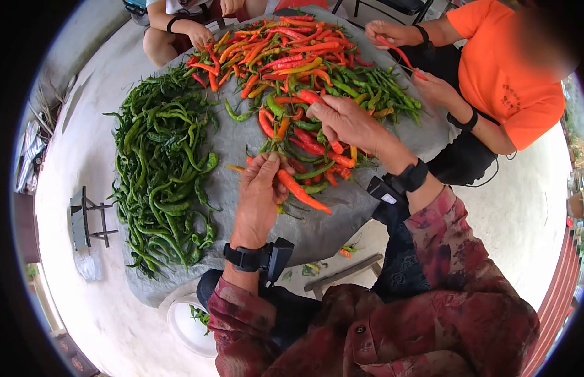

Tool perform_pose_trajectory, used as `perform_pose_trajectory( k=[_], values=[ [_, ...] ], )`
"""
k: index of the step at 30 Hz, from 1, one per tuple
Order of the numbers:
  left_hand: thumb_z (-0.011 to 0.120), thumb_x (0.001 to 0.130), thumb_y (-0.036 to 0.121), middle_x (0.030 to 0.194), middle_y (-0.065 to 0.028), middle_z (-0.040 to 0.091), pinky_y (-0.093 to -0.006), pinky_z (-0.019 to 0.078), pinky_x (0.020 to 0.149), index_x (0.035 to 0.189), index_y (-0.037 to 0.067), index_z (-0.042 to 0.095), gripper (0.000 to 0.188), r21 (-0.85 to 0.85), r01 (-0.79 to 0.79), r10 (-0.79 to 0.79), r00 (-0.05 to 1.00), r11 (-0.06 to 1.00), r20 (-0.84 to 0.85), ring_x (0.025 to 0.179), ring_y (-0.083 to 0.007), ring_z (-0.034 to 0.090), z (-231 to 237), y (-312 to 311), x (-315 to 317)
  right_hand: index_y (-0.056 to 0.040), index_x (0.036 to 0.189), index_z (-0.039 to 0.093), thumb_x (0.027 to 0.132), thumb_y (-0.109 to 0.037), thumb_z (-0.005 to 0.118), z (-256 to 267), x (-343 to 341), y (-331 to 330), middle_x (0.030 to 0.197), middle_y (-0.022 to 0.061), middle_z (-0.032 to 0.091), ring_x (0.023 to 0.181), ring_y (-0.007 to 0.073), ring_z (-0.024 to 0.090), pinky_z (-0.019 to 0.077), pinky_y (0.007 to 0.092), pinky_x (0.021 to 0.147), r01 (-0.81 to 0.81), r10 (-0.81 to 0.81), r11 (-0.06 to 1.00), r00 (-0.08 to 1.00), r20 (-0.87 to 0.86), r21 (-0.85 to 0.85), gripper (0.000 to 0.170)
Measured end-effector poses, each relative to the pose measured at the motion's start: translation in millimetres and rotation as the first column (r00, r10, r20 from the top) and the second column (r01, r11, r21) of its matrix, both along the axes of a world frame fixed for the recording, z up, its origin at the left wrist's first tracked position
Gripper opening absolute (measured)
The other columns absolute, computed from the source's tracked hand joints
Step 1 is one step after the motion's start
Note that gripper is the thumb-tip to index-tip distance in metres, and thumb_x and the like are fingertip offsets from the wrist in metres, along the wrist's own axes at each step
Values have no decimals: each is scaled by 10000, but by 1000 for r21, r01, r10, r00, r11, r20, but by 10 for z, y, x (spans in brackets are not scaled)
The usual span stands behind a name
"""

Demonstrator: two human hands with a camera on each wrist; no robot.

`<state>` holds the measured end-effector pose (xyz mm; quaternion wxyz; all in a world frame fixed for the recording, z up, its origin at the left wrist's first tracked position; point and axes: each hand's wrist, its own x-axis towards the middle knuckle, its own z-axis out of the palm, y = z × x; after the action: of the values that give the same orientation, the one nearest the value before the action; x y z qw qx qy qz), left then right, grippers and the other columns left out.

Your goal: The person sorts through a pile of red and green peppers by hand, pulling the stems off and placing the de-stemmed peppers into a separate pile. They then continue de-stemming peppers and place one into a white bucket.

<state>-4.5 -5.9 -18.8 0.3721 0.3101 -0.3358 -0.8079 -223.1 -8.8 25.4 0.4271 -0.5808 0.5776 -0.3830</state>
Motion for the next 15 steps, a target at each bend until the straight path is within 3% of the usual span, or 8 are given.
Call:
perform_pose_trajectory(
  k=[1,3,5,7,8,10,12,15],
  values=[
    [527,927,208,755,-15,610,-198,389,458,960,64,577,156,-7,2,-2,1000,1000,-4,520,-60,488,18,4,-2,-25,864,528,919,-360,510,-41,-52,-89,641,34,544,481,123,506,410,305,470,2,-2,1000,1000,-4,-7,340],
    [511,935,229,752,-17,607,-194,377,442,969,55,581,191,-39,-9,13,995,999,98,507,-53,477,45,34,-22,-35,905,524,915,-334,531,-94,-133,-262,695,44,575,491,118,516,416,262,477,4,-64,987,925,375,159,299],
    [508,936,234,753,-16,606,-193,378,447,979,51,580,201,-40,7,-2,994,999,111,509,-49,476,57,35,-30,-51,948,521,907,-309,551,-102,-181,-416,742,53,587,482,100,500,401,223,456,-19,36,999,791,611,-34,263],
    [506,938,239,754,-16,605,-192,380,453,989,47,580,212,-46,19,-13,992,999,129,511,-44,476,86,39,-24,-50,949,518,910,-301,547,-84,-131,-515,796,79,605,472,93,489,395,202,448,406,-402,883,393,827,236,256],
    [504,939,243,754,-14,605,-190,382,461,992,46,582,218,-43,3,3,990,999,143,515,-43,477,102,51,-36,-50,949,518,910,-301,547,-87,-117,-494,796,79,605,472,93,489,395,202,448,403,-398,885,394,829,233,256],
    [503,940,247,754,-12,605,-188,385,469,995,45,583,224,-38,-14,20,987,999,157,519,-43,479,126,61,-54,-41,897,573,887,-276,583,-74,-41,-258,730,45,608,535,112,534,435,218,496,211,-294,955,763,575,209,236],
    [494,942,235,755,-12,604,-192,405,491,982,48,583,211,-42,-63,68,989,997,130,536,-51,492,139,65,-60,-28,850,601,853,-272,622,-55,125,-42,669,36,598,570,126,564,450,249,517,-23,-2,991,981,192,132,245],
    [488,943,272,756,-1,606,-177,415,514,939,70,578,221,-78,-123,126,991,989,47,557,-45,506,47,46,-80,6,759,625,791,-376,644,29,428,242,609,138,580,558,267,579,442,392,549,-351,343,934,848,-403,57,383]
  ],
)
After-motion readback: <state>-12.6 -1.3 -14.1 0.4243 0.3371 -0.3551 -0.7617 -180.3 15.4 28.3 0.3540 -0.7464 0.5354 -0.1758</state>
